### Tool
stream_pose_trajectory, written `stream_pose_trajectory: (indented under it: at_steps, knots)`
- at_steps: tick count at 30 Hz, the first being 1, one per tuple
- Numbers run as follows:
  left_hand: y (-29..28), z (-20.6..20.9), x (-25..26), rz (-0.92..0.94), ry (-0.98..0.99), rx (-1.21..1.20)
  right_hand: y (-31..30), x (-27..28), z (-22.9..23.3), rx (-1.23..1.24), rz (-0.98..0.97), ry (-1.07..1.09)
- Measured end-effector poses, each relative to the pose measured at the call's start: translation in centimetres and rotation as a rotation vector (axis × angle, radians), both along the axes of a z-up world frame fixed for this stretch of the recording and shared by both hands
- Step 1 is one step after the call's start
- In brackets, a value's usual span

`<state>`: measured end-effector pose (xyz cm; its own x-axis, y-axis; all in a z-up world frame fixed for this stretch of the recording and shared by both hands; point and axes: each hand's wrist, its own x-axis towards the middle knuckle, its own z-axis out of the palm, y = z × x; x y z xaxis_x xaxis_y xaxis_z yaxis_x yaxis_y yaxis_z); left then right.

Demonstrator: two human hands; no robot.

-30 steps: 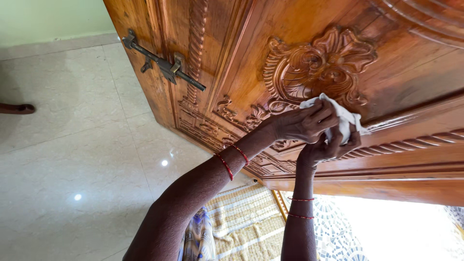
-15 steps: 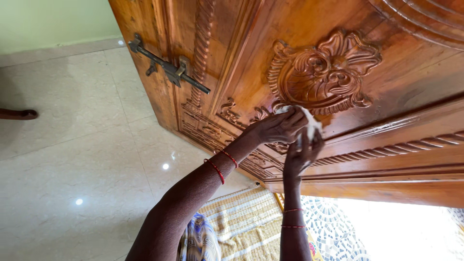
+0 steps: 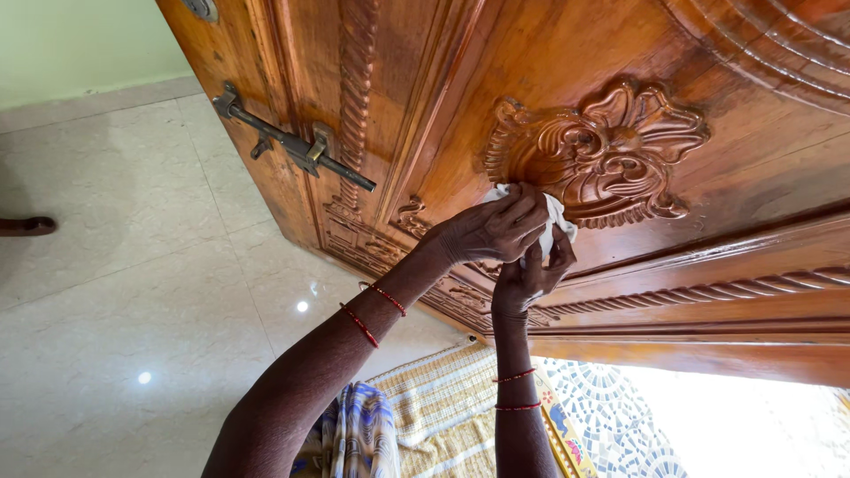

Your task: The person cleans the intricate carvings and flat surfaces of a wooden door using a white cloth, wiping across different sections of the wood.

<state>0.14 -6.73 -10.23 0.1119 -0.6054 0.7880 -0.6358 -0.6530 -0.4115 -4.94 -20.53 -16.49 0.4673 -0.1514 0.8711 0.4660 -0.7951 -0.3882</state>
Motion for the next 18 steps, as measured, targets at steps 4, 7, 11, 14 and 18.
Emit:
stream_pose_trajectory:
  at_steps: [4, 7, 11, 14, 18]
  knots:
    - [0.0, -0.4, -1.2, 0.058, 0.019, 0.175, -0.9, -1.0, -1.1, -0.018, 0.000, 0.079]
    - [-1.0, 1.7, -1.3, 0.032, -0.011, 0.056, -1.9, 0.0, 1.2, 0.016, -0.133, -0.029]
    - [-0.9, 7.3, -0.9, 0.055, -0.131, -0.120, -1.1, 0.9, 7.5, 0.077, -0.224, -0.156]
    - [1.3, 10.0, 0.0, 0.048, -0.103, -0.080, 1.6, 2.0, 10.3, 0.069, -0.220, -0.210]
    - [3.2, 8.3, 0.1, 0.017, -0.037, -0.215, 3.4, 3.3, 9.2, 0.023, -0.110, -0.272]
